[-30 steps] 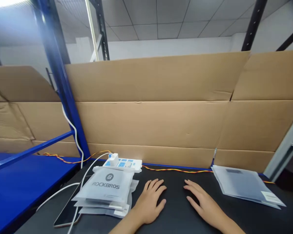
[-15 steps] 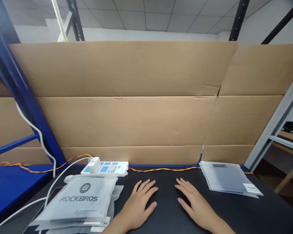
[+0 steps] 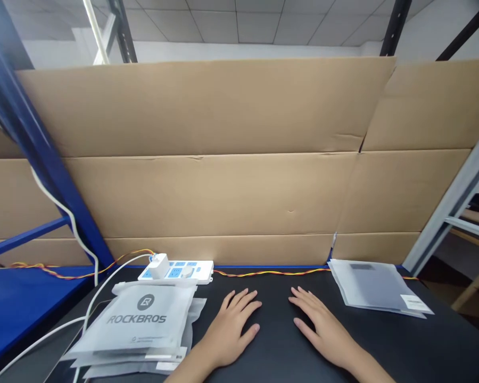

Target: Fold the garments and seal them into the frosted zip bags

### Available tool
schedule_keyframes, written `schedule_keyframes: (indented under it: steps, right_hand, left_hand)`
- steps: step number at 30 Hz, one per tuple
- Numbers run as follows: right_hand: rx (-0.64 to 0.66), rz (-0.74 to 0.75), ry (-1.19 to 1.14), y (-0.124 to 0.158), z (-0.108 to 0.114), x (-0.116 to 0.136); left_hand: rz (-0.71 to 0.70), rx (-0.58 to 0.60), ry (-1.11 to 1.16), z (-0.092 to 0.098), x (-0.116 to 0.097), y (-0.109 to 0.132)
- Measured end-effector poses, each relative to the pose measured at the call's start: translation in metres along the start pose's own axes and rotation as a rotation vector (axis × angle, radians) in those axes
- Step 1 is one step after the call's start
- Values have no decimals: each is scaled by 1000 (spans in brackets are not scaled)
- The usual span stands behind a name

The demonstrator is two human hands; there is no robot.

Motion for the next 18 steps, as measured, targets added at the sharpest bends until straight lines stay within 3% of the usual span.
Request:
schedule_keyframes:
  steps: [13,16,18]
  right_hand:
    - [-1,14,35,3,4,3]
    - [-72,42,92,8,14,-14]
    - [-191,46,157,14,27,-39]
  left_hand:
    - [0,-4,3,-1,1,1]
    - [9,10,3,-1,0,1]
    - [3,6,2,0,1,2]
Point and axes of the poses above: each hand's wrist, its own y-axis away from the middle knuckle, its own z-axis out of the back of the hand, x = y × z, the point moved 2 cm from there along -y, towards the middle knuckle, and after that the axes turned 15 degrees about -z, right-handed, at the moved point
